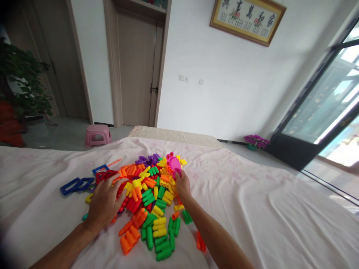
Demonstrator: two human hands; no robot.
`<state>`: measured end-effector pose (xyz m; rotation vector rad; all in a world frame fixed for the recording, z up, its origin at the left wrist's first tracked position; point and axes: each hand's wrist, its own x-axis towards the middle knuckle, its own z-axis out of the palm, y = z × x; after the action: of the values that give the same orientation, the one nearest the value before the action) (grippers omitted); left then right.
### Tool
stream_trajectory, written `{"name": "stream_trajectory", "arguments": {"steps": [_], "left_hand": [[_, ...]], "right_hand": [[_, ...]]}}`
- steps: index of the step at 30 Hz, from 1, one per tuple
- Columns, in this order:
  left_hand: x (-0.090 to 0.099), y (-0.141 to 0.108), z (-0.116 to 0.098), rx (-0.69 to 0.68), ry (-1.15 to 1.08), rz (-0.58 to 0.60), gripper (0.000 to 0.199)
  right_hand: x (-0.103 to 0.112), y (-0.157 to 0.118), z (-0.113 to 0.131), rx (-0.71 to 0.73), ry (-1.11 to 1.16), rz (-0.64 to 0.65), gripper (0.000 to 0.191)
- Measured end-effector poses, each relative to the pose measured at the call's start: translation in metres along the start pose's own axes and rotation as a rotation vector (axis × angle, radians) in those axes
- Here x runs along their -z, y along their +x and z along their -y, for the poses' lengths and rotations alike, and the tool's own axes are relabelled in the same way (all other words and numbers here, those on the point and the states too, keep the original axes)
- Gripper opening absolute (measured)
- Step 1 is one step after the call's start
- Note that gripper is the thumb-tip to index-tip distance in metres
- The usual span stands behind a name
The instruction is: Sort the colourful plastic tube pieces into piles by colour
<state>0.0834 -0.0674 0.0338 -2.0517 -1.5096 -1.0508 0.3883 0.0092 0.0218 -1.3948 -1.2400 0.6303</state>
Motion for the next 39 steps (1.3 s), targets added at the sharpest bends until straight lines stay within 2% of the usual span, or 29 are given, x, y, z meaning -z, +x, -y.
{"name": "stream_trajectory", "arguments": {"steps": [6, 9, 11, 14, 17, 19, 21, 23, 25, 29, 31, 35, 39], "left_hand": [[-0.005, -0.005, 0.001, 0.034, -0.031, -0.006, 0.033], [-0.002, -0.004, -0.001, 0.063, -0.068, -0.033, 0.039], [0.004, 0.001, 0.002, 0.07, -0.076, -0.041, 0.041], [0.012, 0.01, 0.024, 0.132, -0.021, -0.036, 0.043], [0.014, 0.015, 0.068, 0.326, 0.127, 0.015, 0.046], [0.012, 0.013, 0.101, 0.48, 0.204, 0.108, 0.05], [0.008, 0.008, 0.13, 0.611, 0.207, 0.242, 0.054], [0.001, 0.004, 0.149, 0.678, 0.168, 0.343, 0.056], [-0.006, 0.001, 0.159, 0.67, 0.117, 0.386, 0.053], [-0.019, 0.003, 0.162, 0.541, -0.049, 0.403, 0.049], [-0.021, 0.006, 0.158, 0.555, -0.158, 0.397, 0.05], [-0.019, 0.015, 0.138, 0.626, -0.353, 0.378, 0.052], [-0.018, 0.02, 0.113, 0.553, -0.464, 0.369, 0.056]], "right_hand": [[-0.021, -0.025, 0.039, 0.164, -0.113, 0.133, 0.03], [-0.035, -0.036, 0.061, 0.261, -0.192, 0.217, 0.025], [-0.04, -0.032, 0.069, 0.315, -0.184, 0.289, 0.025], [-0.033, -0.001, 0.065, 0.368, -0.124, 0.295, 0.031], [-0.008, 0.055, 0.04, 0.259, -0.211, 0.116, 0.037], [0.013, 0.093, 0.02, 0.087, -0.436, 0.001, 0.037], [0.03, 0.123, 0.002, 0.008, -0.514, -0.06, 0.038], [0.038, 0.143, -0.012, -0.027, -0.534, -0.077, 0.036], [0.034, 0.153, -0.021, -0.039, -0.539, -0.065, 0.033], [0.006, 0.151, -0.029, 0.003, -0.492, 0.012, 0.028], [-0.009, 0.143, -0.029, 0.038, -0.442, 0.064, 0.027], [-0.029, 0.116, -0.022, 0.091, -0.321, 0.161, 0.03], [-0.045, 0.084, -0.013, 0.113, -0.219, 0.237, 0.035]]}}
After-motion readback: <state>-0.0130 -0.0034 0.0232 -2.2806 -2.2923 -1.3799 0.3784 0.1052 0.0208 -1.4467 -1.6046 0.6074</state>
